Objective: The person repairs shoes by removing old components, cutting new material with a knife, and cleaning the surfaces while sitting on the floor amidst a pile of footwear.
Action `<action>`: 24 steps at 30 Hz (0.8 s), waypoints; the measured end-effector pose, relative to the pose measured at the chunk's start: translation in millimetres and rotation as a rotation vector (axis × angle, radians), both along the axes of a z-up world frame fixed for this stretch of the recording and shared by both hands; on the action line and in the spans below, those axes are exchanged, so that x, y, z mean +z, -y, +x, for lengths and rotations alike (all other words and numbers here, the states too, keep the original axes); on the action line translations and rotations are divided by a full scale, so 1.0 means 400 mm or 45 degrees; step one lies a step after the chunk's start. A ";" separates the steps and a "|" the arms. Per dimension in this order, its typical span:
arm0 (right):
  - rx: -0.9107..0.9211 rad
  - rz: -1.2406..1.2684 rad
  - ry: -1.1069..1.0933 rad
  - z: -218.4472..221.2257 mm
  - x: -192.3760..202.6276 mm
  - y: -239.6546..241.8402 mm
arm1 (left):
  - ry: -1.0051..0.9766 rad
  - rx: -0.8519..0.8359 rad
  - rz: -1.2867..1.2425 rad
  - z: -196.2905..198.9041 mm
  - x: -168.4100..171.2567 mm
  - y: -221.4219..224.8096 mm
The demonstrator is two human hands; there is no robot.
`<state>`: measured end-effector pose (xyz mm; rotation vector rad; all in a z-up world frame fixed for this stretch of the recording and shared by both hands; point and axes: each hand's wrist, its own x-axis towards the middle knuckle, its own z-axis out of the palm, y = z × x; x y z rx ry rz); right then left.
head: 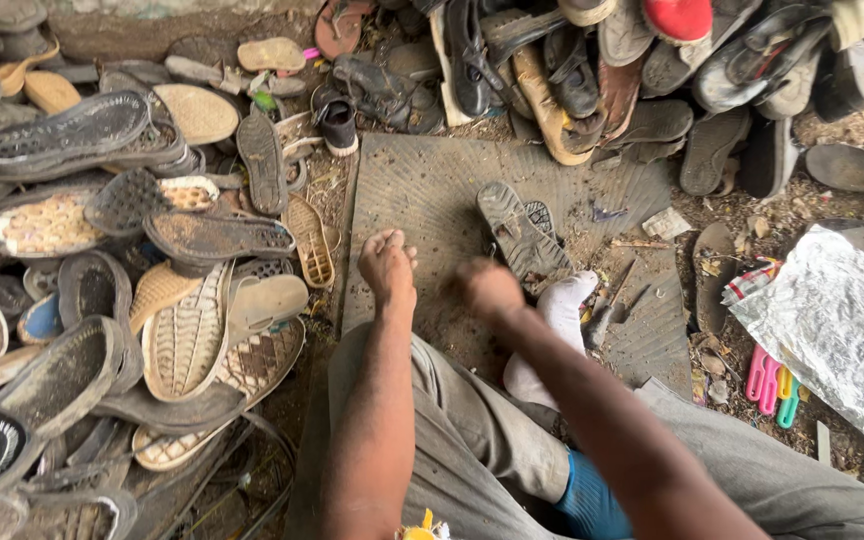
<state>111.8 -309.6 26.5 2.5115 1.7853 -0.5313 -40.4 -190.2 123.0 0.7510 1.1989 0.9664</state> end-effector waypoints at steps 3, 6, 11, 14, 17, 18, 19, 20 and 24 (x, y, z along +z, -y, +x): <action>-0.322 0.034 0.121 0.190 0.136 0.065 | -0.016 0.025 -0.021 -0.014 0.016 0.000; -0.559 0.059 0.181 0.271 0.262 0.178 | 0.006 -0.020 -0.052 -0.022 0.033 -0.008; -0.619 0.012 0.180 0.224 0.245 0.325 | 0.164 -0.118 0.061 0.004 0.004 0.011; -0.639 0.014 0.150 0.239 0.217 0.378 | 0.041 -0.268 0.122 0.067 -0.023 0.056; -0.755 0.052 0.164 0.324 0.230 0.463 | 0.138 -0.486 0.032 0.138 -0.037 0.091; -0.822 0.071 0.192 0.376 0.252 0.509 | 0.152 -0.524 0.035 0.157 -0.039 0.107; -0.895 0.090 0.221 0.432 0.278 0.553 | 0.223 -0.591 0.057 0.154 -0.039 0.115; -0.978 0.105 0.241 0.471 0.299 0.607 | 0.284 -0.667 0.073 0.140 -0.037 0.123; -1.248 0.183 0.245 0.553 0.351 0.780 | -0.127 -0.584 0.076 0.033 0.015 0.150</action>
